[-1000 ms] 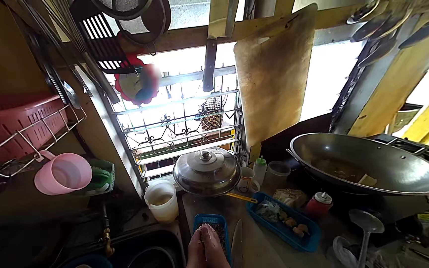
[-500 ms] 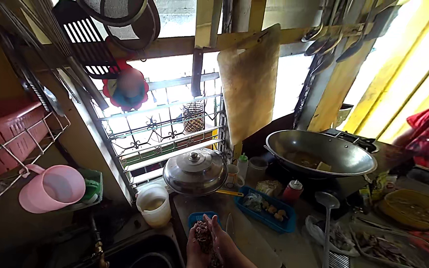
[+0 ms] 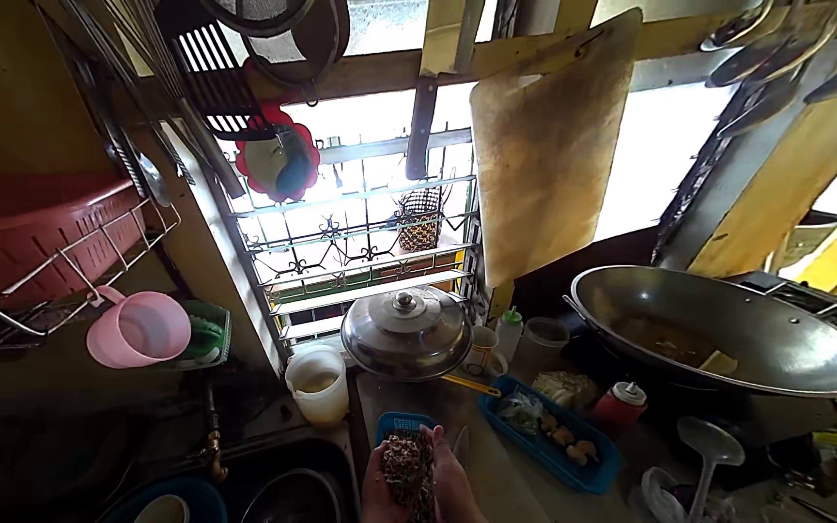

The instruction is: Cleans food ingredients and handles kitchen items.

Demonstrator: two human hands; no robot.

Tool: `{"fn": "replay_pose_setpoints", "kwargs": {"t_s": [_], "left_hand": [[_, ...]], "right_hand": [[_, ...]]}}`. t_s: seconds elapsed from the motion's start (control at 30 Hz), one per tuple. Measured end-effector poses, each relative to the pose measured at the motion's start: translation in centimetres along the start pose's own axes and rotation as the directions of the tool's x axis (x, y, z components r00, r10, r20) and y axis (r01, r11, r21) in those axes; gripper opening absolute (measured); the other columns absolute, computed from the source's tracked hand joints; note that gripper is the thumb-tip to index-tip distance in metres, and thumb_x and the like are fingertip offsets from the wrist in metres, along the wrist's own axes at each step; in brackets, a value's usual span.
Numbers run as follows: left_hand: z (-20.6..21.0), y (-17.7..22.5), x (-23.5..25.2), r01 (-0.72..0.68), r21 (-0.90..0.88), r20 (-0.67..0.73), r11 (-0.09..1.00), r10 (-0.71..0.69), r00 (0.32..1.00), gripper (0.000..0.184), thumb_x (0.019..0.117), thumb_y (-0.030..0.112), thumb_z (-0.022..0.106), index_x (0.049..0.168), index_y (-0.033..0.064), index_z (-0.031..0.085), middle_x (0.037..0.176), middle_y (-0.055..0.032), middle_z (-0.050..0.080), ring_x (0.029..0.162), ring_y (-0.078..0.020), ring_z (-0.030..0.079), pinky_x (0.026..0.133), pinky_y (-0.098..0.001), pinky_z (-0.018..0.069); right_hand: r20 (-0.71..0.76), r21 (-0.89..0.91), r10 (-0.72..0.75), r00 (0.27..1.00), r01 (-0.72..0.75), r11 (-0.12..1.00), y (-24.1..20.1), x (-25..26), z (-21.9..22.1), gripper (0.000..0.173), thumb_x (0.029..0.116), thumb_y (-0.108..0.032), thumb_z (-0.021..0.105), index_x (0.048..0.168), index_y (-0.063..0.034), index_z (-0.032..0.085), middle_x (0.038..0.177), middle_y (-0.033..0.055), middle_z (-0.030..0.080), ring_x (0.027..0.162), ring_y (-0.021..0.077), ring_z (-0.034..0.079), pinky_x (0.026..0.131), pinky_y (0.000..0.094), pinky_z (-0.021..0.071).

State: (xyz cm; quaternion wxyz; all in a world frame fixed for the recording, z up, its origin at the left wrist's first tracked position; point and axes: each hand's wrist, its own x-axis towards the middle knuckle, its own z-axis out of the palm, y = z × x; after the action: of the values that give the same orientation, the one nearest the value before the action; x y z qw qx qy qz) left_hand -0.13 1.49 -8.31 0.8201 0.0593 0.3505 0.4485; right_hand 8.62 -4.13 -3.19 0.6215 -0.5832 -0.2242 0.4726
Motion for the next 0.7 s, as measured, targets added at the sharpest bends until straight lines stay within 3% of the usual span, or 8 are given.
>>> {"fn": "replay_pose_setpoints", "kwargs": {"t_s": [0.1, 0.17, 0.27, 0.43, 0.6, 0.7], "left_hand": [[0.5, -0.1, -0.3, -0.080, 0.133, 0.000, 0.988, 0.081, 0.997, 0.035, 0.1063, 0.034, 0.045, 0.116, 0.0040, 0.061, 0.095, -0.0157, 0.071, 0.084, -0.0265, 0.072, 0.072, -0.0464, 0.0607], [0.3, -0.3, -0.1, -0.202, 0.284, 0.086, 0.937, 0.185, 0.979, 0.034, 0.1050, 0.024, 0.050, 0.123, -0.0022, 0.062, 0.106, -0.0197, 0.071, 0.096, -0.0289, 0.071, 0.084, -0.0488, 0.0593], [0.0, -0.7, -0.5, -0.390, 0.464, 0.233, 0.796, 0.315, 0.920, 0.025, 0.0947, 0.014, 0.062, 0.107, -0.0053, 0.071, 0.098, -0.0172, 0.073, 0.091, -0.0234, 0.071, 0.084, -0.0418, 0.0595], [0.5, -1.2, -0.3, -0.595, 0.559, 0.433, 0.578, 0.408, 0.804, 0.025, 0.0945, 0.020, 0.066, 0.100, -0.0015, 0.076, 0.112, -0.0137, 0.073, 0.111, -0.0186, 0.067, 0.101, -0.0346, 0.0535], [0.3, -1.0, 0.1, -0.669, 0.638, 0.497, 0.380, 0.461, 0.735, 0.023, 0.0893, 0.026, 0.074, 0.099, 0.0061, 0.080, 0.113, -0.0082, 0.073, 0.113, -0.0158, 0.066, 0.101, -0.0333, 0.0537], [-0.3, -1.0, 0.5, -0.696, 0.674, 0.533, 0.247, 0.490, 0.690, 0.017, 0.0862, 0.021, 0.075, 0.096, 0.0074, 0.080, 0.105, -0.0061, 0.075, 0.105, -0.0142, 0.068, 0.096, -0.0326, 0.0553]], "right_hand": [[-0.086, 0.165, 0.285, 0.955, -0.268, 0.949, 0.8, 0.4, 1.0, 0.065, 0.1107, -0.052, 0.027, 0.147, -0.0025, 0.047, 0.141, 0.0198, 0.057, 0.128, 0.0295, 0.058, 0.105, 0.0514, 0.0476], [-0.057, 0.373, 0.397, 0.916, -0.349, 0.860, 0.9, 1.2, 1.3, 0.069, 0.1088, -0.059, 0.025, 0.142, -0.0046, 0.051, 0.126, 0.0192, 0.065, 0.114, 0.0297, 0.066, 0.095, 0.0520, 0.0548], [-0.037, 0.531, 0.458, 0.888, -0.371, 0.762, 1.1, 2.0, 1.3, 0.071, 0.1064, -0.064, 0.023, 0.134, -0.0071, 0.055, 0.111, 0.0169, 0.068, 0.099, 0.0274, 0.067, 0.084, 0.0501, 0.0567], [-0.060, 0.597, 0.374, 0.925, -0.267, 0.756, 2.2, 2.5, 1.5, 0.043, 0.1111, -0.037, 0.033, 0.111, -0.0053, 0.062, 0.091, 0.0128, 0.068, 0.082, 0.0222, 0.068, 0.072, 0.0418, 0.0578], [-0.027, 0.583, 0.297, 0.955, -0.226, 0.780, 2.7, 2.3, 1.9, 0.040, 0.1117, -0.033, 0.033, 0.109, -0.0054, 0.062, 0.090, 0.0121, 0.069, 0.081, 0.0205, 0.069, 0.071, 0.0386, 0.0589], [-0.073, 0.558, 0.275, 0.959, -0.189, 0.808, 2.9, 2.3, 2.3, 0.042, 0.1124, -0.032, 0.031, 0.109, -0.0047, 0.062, 0.090, 0.0121, 0.068, 0.081, 0.0208, 0.068, 0.072, 0.0389, 0.0577]]}}
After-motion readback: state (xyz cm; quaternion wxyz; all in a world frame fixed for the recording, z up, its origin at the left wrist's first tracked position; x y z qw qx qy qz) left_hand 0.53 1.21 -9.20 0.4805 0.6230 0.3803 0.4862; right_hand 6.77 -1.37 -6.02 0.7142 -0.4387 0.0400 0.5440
